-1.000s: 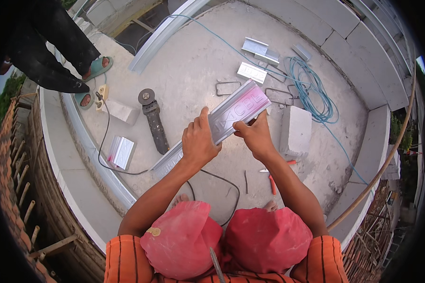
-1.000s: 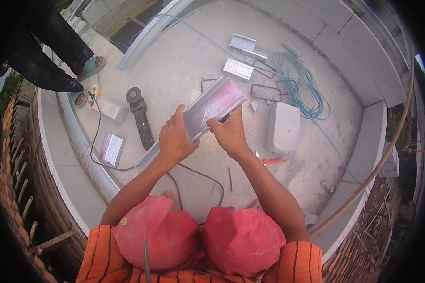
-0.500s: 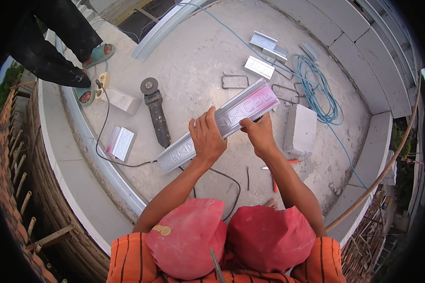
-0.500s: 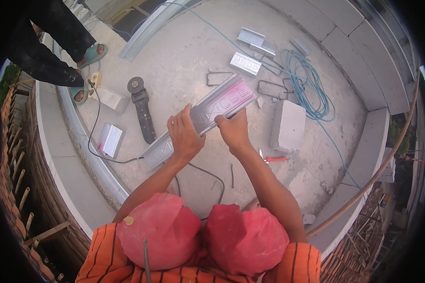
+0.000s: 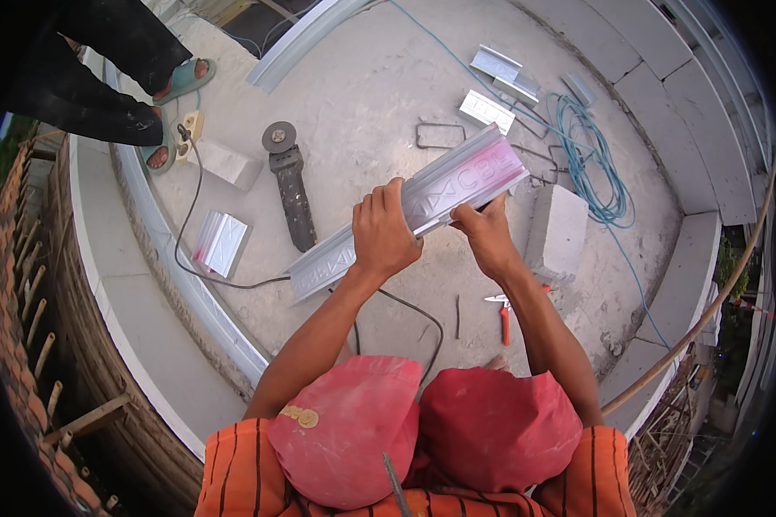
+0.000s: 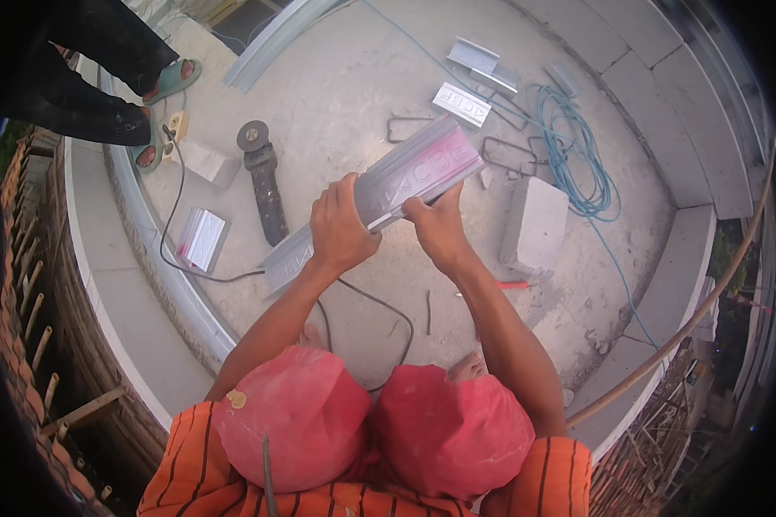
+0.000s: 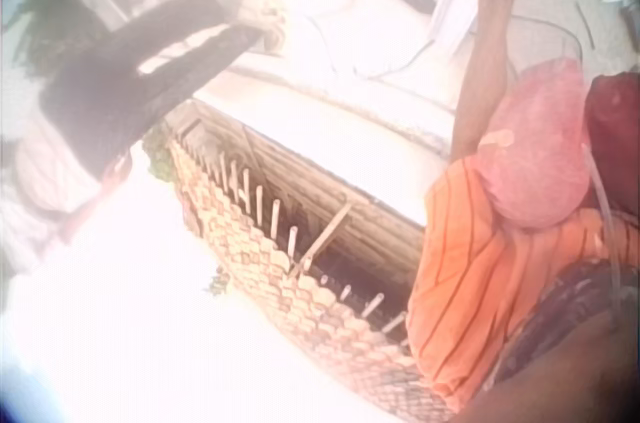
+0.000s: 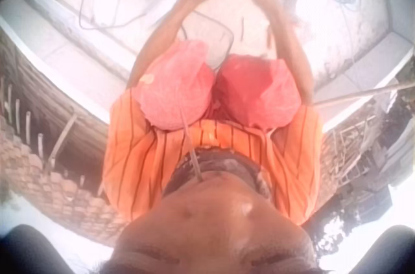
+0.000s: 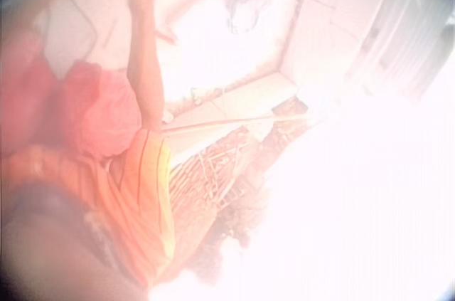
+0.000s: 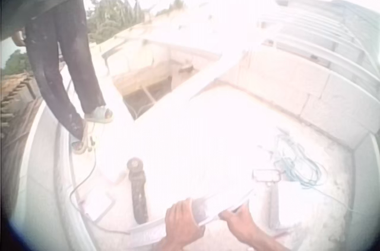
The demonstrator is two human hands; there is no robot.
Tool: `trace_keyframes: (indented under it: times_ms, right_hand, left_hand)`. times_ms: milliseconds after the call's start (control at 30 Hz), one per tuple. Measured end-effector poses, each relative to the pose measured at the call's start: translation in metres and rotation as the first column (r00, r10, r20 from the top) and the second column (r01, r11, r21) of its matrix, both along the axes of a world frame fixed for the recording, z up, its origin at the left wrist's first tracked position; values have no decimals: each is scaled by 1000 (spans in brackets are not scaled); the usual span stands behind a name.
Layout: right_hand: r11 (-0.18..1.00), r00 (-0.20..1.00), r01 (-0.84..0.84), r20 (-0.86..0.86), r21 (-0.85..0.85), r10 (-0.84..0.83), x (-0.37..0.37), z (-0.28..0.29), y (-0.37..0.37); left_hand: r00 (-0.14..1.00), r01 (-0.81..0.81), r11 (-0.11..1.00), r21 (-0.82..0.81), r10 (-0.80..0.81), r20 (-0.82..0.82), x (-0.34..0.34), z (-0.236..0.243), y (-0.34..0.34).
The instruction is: The person cuts a metal channel using a grinder and then uses tin snips to notch and bend the end by hand.
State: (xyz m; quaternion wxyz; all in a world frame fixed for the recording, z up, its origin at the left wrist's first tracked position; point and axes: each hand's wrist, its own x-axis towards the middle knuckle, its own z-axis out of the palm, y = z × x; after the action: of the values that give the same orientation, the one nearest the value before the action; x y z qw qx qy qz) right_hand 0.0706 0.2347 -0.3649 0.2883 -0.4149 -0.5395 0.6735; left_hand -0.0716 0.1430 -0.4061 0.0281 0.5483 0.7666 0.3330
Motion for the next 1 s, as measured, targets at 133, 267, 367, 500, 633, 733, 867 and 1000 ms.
trace_keyframes:
  times_ms: [133,267,367,500,633,733,867,1000]
  right_hand:
    - [1000,1000,-14,25,3,14,-2,6,-2]
    - [999,999,-20,42,44,18,3,0,-3]
    - [999,999,-29,45,26,28,2,5,-10]
    - [1000,999,25,22,-14,-25,1,11,-19]
    - [993,995,94,-10,-76,-95,2,1,-13]
    - [991,994,105,-13,-87,-107,2,0,-9]
    - [986,988,-115,-113,-123,101,37,-4,2]
    - [983,951,-101,-306,-155,49,76,28,31]
  left_hand:
    - [997,48,997,-68,-44,66,-8,5,-1]
    - [987,105,984,-144,-86,134,-12,13,1]
    - [976,144,974,-173,-111,187,-17,16,-4]
    - [957,199,951,-235,-137,257,-23,26,-3]
    - [973,164,961,-221,-121,194,-12,19,-1]
    - [994,86,985,-147,-74,86,3,5,-5]
    - [996,49,994,-103,-40,83,9,11,-7]
    - [980,156,983,-93,-142,139,16,19,-15]
